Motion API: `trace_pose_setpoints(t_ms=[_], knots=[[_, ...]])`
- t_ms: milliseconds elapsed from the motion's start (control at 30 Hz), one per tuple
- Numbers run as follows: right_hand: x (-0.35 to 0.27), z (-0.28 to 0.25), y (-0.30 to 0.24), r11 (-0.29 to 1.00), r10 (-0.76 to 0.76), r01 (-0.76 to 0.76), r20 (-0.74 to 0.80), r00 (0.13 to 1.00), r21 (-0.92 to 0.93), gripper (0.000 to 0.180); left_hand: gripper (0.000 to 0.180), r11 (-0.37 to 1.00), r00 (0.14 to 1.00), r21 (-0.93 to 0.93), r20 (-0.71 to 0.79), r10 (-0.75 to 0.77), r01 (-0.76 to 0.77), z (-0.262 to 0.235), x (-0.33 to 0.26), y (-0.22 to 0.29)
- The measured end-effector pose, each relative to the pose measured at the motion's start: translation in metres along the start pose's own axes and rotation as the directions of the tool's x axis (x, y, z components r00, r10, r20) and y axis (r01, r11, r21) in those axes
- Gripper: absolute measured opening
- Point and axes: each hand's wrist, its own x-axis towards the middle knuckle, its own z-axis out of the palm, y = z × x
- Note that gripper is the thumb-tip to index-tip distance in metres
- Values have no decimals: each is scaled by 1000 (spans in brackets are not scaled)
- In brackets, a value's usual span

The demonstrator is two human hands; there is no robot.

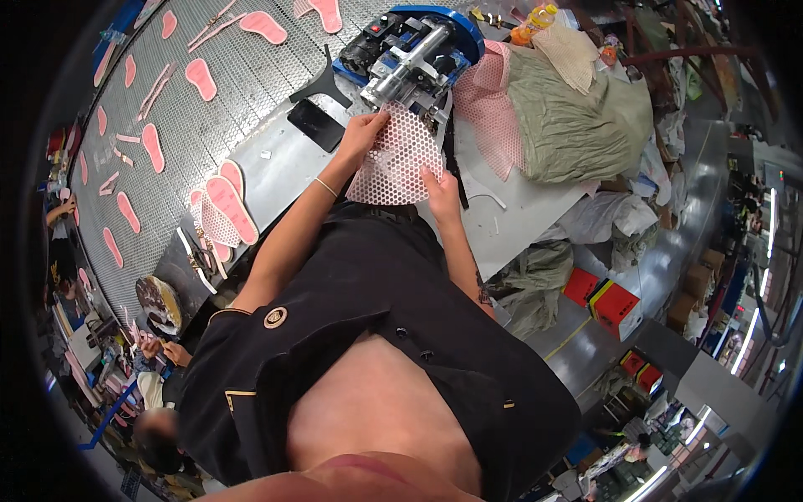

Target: The person repeatedly picks up pink foot-shaped insoles and white perforated mesh sheets from a conveyor belt. They place the mesh onto the insoles and feed the combined pieces into a blue machine to bond them. The person then removes the finished sandals from the machine and places them on the belt.

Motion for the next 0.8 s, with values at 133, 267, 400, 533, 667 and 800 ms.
trace_pose_setpoints(t_ms=[133,267,400,533,667,800], knots=[[20,13,-4,995,-95,94,35,995,30,28,42,998,995,61,-96,27,-21,-14,7,8],[61,32,-2,996,-83,86,133,988,-17,26,26,995,984,-44,-156,83,-90,-35,5,20],[88,69,-12,995,-94,89,131,987,42,25,18,988,976,-113,-202,84,-109,-58,-16,23],[92,78,-25,990,-87,94,71,994,-107,26,19,994,976,-68,-208,71,-87,-68,-40,-12],[86,57,-30,864,-284,252,-8,959,-436,28,32,984,992,-127,55,-116,122,-43,-72,-38],[84,45,-39,740,-288,247,36,957,-625,29,43,962,989,-232,79,-128,143,-23,-69,-46]])
